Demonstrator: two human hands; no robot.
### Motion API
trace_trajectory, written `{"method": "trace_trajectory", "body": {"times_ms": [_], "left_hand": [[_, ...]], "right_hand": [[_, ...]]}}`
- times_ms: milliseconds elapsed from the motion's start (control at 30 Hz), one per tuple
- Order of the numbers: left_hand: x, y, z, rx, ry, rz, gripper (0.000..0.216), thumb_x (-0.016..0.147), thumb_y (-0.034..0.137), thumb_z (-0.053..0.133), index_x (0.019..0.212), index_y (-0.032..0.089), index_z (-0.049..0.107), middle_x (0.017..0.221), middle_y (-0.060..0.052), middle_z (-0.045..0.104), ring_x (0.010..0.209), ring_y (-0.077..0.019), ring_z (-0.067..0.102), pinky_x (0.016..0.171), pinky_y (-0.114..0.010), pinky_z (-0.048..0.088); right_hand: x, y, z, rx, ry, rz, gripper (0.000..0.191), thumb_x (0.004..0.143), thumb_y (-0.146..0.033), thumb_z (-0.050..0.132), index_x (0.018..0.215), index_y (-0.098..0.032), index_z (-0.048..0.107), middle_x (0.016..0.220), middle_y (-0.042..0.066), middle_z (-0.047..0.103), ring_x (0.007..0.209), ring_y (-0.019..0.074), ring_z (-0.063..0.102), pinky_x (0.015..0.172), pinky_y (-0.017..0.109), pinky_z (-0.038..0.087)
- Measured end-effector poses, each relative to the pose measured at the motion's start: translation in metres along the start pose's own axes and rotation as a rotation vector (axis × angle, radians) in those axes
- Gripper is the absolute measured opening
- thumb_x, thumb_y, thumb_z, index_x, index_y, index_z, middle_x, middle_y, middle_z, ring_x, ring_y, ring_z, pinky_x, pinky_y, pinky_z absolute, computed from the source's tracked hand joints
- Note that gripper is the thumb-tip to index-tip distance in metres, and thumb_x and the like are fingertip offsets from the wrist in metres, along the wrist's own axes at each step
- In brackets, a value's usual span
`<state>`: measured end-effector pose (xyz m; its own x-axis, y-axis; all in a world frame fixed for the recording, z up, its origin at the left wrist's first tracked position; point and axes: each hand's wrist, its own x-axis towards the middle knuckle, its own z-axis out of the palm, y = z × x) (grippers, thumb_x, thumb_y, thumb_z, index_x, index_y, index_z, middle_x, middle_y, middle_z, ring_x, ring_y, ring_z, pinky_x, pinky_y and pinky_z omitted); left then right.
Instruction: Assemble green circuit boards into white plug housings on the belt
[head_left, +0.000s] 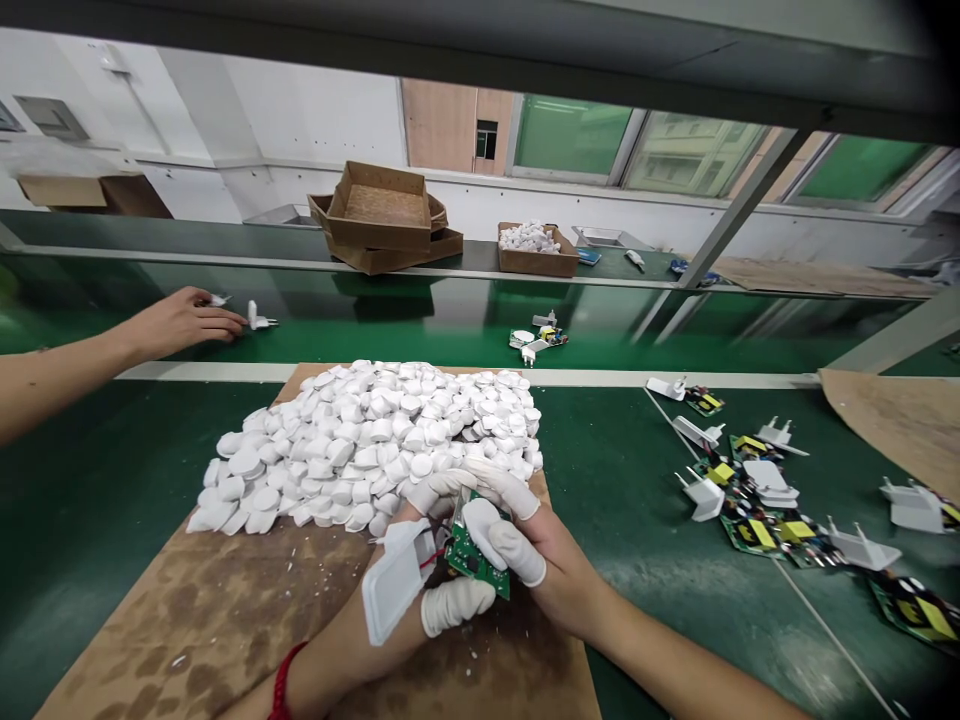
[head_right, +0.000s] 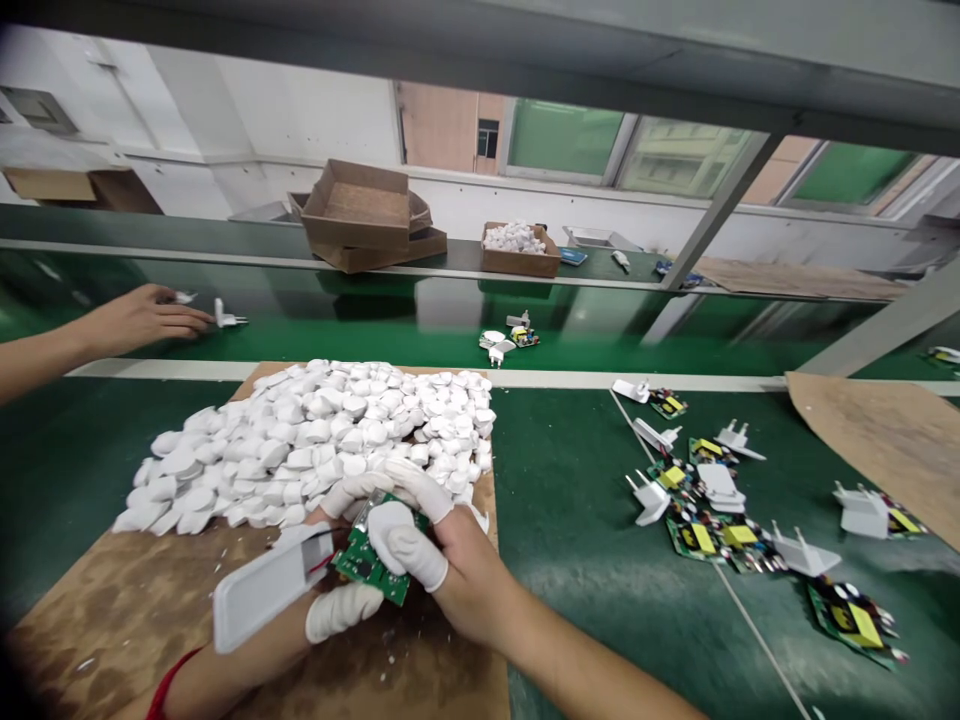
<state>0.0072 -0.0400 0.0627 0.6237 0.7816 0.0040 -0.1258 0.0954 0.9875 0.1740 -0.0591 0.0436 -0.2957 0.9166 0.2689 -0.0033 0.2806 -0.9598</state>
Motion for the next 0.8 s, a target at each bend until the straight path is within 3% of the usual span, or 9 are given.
{"method": "trace_trajectory", "body": {"times_ms": [100,233,300,467,633,800], "left_hand": [[0.000,0.005,0.004,0.035,0.054,0.029,0.059,0.074,0.033,0.077,0.126,0.023,0.051,0.112,-0.008,0.065,0.110,-0.0242,0.059,0.098,-0.033,0.049],[0.000,0.002,0.003,0.072,0.052,0.031,0.056,0.078,0.029,0.072,0.128,0.024,0.048,0.113,-0.008,0.066,0.114,-0.0234,0.058,0.099,-0.031,0.048],[-0.003,-0.006,0.000,0.139,0.067,0.026,0.056,0.079,0.031,0.071,0.129,0.024,0.046,0.114,-0.009,0.065,0.116,-0.0236,0.057,0.099,-0.031,0.048],[-0.009,-0.024,-0.002,0.219,0.210,0.051,0.067,0.072,0.041,0.077,0.128,0.024,0.046,0.114,-0.011,0.064,0.113,-0.0271,0.058,0.094,-0.033,0.049],[-0.008,-0.029,-0.002,0.128,0.197,0.173,0.066,0.072,0.037,0.078,0.128,0.025,0.046,0.115,-0.011,0.062,0.111,-0.0287,0.059,0.093,-0.038,0.051],[-0.010,-0.041,-0.012,0.180,0.149,0.151,0.063,0.077,0.029,0.075,0.132,0.023,0.043,0.111,-0.010,0.063,0.115,-0.0286,0.057,0.101,-0.042,0.046]], "right_hand": [[-0.003,0.003,0.001,-0.033,0.017,-0.009,0.043,0.095,-0.041,0.045,0.137,-0.028,0.045,0.124,0.004,0.059,0.122,0.0194,0.049,0.107,0.031,0.035],[-0.005,0.005,0.003,-0.041,0.061,0.036,0.040,0.093,-0.042,0.048,0.131,-0.029,0.049,0.097,0.000,0.067,0.091,0.0161,0.061,0.091,0.027,0.047],[-0.005,0.005,0.003,-0.058,0.071,0.028,0.037,0.093,-0.041,0.049,0.128,-0.029,0.052,0.095,-0.001,0.067,0.083,0.0150,0.061,0.088,0.027,0.047],[-0.005,0.005,0.002,-0.127,0.077,-0.044,0.043,0.088,-0.036,0.055,0.130,-0.027,0.051,0.119,0.002,0.064,0.107,0.0196,0.059,0.096,0.030,0.044],[-0.007,0.007,0.001,-0.092,0.058,-0.042,0.049,0.088,-0.036,0.056,0.135,-0.027,0.047,0.116,0.003,0.066,0.104,0.0186,0.060,0.093,0.030,0.046],[-0.004,0.008,-0.001,-0.033,0.001,0.025,0.050,0.088,-0.045,0.055,0.132,-0.021,0.050,0.104,0.007,0.068,0.094,0.0197,0.062,0.083,0.031,0.049]]}}
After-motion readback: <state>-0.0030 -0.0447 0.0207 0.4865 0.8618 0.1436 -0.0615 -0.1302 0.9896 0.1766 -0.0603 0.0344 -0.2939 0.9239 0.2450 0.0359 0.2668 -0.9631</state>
